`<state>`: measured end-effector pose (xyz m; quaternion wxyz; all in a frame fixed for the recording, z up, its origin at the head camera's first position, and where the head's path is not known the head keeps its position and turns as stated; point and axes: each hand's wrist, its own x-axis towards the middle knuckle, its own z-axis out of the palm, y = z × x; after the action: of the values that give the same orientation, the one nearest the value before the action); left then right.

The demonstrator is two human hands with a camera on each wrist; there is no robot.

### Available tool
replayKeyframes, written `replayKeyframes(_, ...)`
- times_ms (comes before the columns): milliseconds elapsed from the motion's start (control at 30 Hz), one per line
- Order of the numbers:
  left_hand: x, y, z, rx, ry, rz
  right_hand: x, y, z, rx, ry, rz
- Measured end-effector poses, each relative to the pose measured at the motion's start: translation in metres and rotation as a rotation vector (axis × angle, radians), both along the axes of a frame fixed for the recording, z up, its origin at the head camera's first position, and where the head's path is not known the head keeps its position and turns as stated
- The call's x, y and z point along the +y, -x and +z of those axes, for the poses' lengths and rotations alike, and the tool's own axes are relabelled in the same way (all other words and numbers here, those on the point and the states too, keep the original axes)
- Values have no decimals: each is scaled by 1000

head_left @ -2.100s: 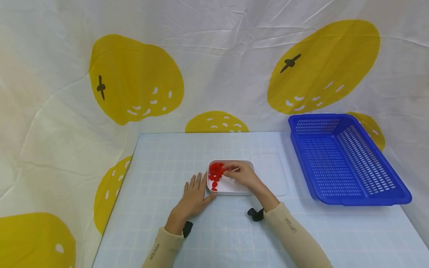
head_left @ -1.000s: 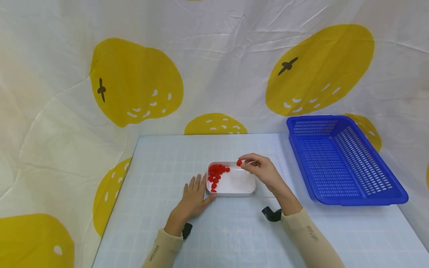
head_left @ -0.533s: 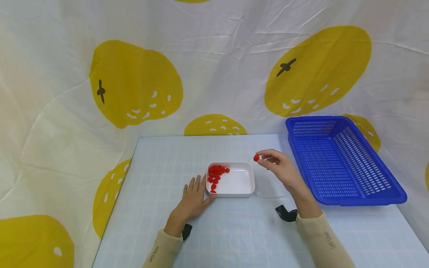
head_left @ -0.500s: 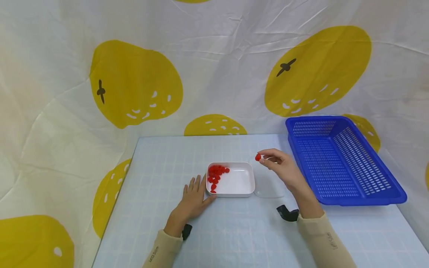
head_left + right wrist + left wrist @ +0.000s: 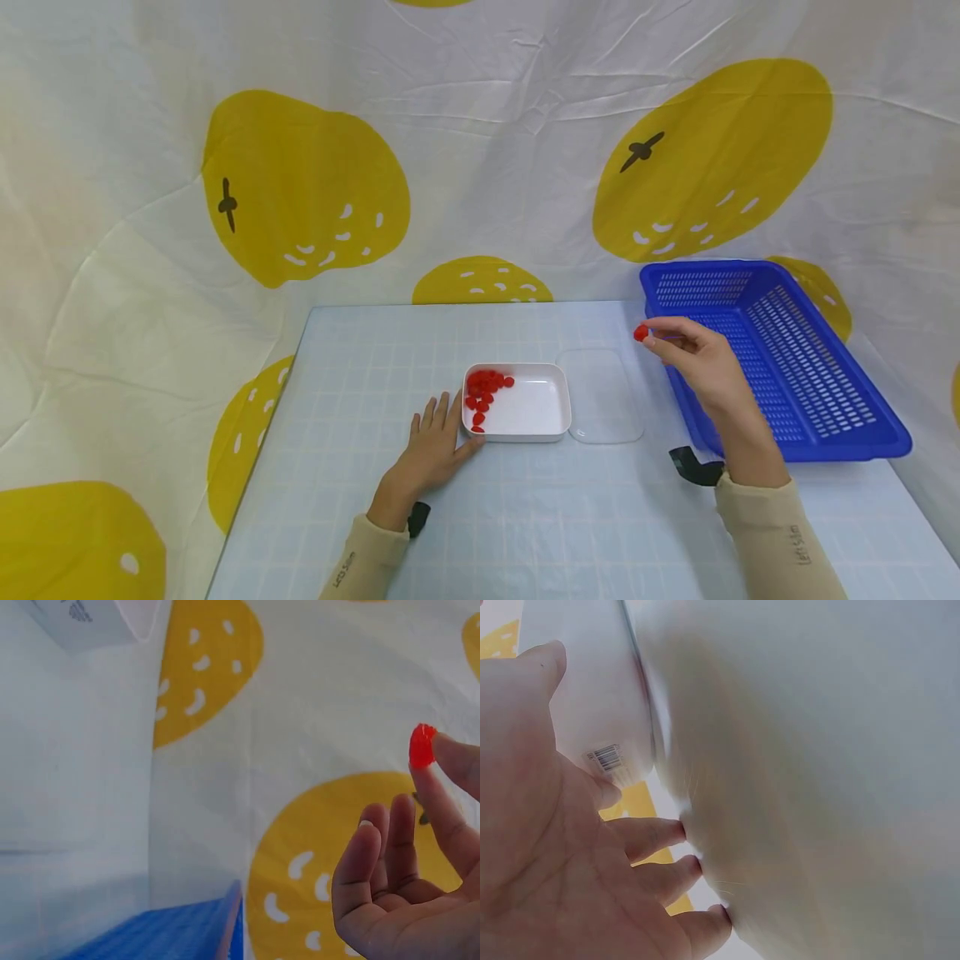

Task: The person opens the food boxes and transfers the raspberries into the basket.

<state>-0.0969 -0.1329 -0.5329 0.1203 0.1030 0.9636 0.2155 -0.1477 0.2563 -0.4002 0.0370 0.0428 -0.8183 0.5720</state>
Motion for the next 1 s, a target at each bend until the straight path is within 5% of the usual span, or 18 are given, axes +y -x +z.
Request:
replayKeyframes(467, 1, 1, -1, 0, 8, -1, 63, 7, 8, -116, -156, -108)
replayKeyframes(1000, 1, 0, -1, -2, 8, 12, 101, 28, -8, -222, -124, -138)
